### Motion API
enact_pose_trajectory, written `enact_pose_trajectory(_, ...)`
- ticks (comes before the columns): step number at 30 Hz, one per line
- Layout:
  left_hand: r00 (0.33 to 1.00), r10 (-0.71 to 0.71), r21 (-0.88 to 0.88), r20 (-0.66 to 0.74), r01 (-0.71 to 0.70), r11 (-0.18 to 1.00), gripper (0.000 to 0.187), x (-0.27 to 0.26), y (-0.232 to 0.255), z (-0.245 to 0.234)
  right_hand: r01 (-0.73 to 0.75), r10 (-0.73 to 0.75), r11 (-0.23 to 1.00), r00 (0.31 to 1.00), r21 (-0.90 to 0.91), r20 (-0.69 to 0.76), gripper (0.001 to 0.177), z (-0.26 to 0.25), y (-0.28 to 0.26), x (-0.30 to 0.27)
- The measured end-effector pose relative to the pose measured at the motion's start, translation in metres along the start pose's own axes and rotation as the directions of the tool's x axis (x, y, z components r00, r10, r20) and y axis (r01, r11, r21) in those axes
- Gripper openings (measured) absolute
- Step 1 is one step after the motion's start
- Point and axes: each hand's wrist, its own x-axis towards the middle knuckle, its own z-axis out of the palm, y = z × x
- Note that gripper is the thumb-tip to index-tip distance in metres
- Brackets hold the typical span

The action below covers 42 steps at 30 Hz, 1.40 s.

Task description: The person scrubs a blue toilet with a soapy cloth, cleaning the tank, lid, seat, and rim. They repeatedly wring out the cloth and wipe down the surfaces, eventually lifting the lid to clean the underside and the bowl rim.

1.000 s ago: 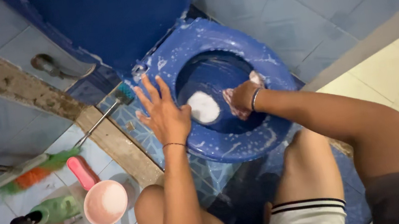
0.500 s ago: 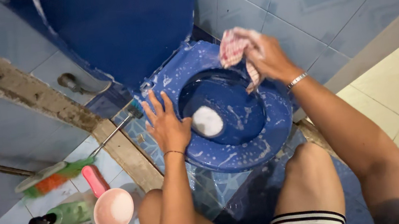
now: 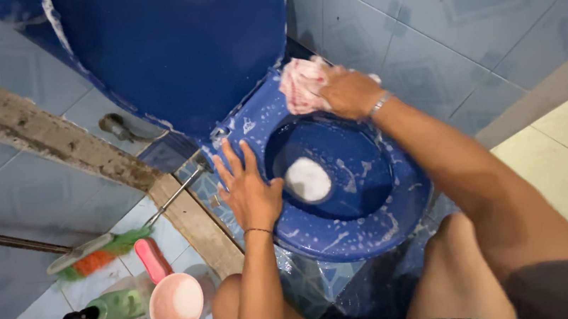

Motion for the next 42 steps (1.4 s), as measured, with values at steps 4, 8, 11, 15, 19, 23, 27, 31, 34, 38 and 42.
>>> enact_pose_trajectory(4,1.000,0.000,-0.019,-0.010,0.000,1.000,0.102,0.000,0.001,-0.001,-0.049,0.057,0.989,0.997,0.137,-0.059,0.064,0.005,-0.012,0.027)
enact_pose_trajectory(8,1.000,0.005,-0.029,-0.025,-0.005,1.000,0.102,-0.002,0.000,0.001,-0.098,0.107,0.986,0.992,0.133,-0.063,0.052,0.009,-0.001,0.010)
enact_pose_trajectory(11,0.998,0.035,-0.028,-0.058,-0.036,0.999,0.102,-0.001,-0.002,0.004,-0.222,0.230,0.963,0.972,0.155,-0.037,0.045,0.012,0.013,-0.024)
enact_pose_trajectory(15,0.993,0.088,0.003,-0.084,-0.088,0.996,0.102,-0.001,-0.006,0.010,-0.303,0.349,0.896,0.932,0.325,-0.093,0.047,0.004,0.016,-0.100)
enact_pose_trajectory(19,0.984,0.100,-0.025,-0.145,-0.105,0.994,0.097,-0.004,-0.008,0.018,-0.627,0.644,0.524,0.735,0.576,0.214,0.042,-0.009,-0.015,-0.161)
enact_pose_trajectory(23,0.957,0.123,-0.114,-0.264,-0.158,0.981,0.083,-0.007,-0.024,0.036,-0.270,0.575,0.730,0.739,0.627,-0.351,0.050,0.008,-0.052,-0.206)
enact_pose_trajectory(27,0.929,0.094,-0.227,-0.358,-0.184,0.956,0.064,-0.004,-0.039,0.050,-0.170,0.517,0.794,0.693,0.584,-0.501,0.060,0.019,-0.092,-0.234)
enact_pose_trajectory(31,0.920,-0.003,-0.501,-0.393,-0.211,0.839,0.051,0.004,-0.054,0.053,-0.212,0.415,0.890,0.745,0.405,-0.522,0.046,0.024,-0.133,-0.256)
enact_pose_trajectory(34,0.903,-0.080,-0.610,-0.423,-0.219,0.761,0.048,-0.001,-0.059,0.058,-0.260,0.369,0.924,0.802,0.281,-0.470,0.039,0.030,-0.153,-0.254)
enact_pose_trajectory(38,0.901,-0.211,-0.812,-0.378,-0.214,0.543,0.045,-0.023,-0.069,0.071,-0.167,0.280,0.939,0.878,0.300,-0.388,0.044,0.020,-0.181,-0.246)
enact_pose_trajectory(42,0.912,-0.327,-0.929,-0.249,-0.130,0.346,0.046,-0.046,-0.082,0.081,0.015,0.049,0.980,0.948,0.198,-0.313,0.061,-0.009,-0.205,-0.224)
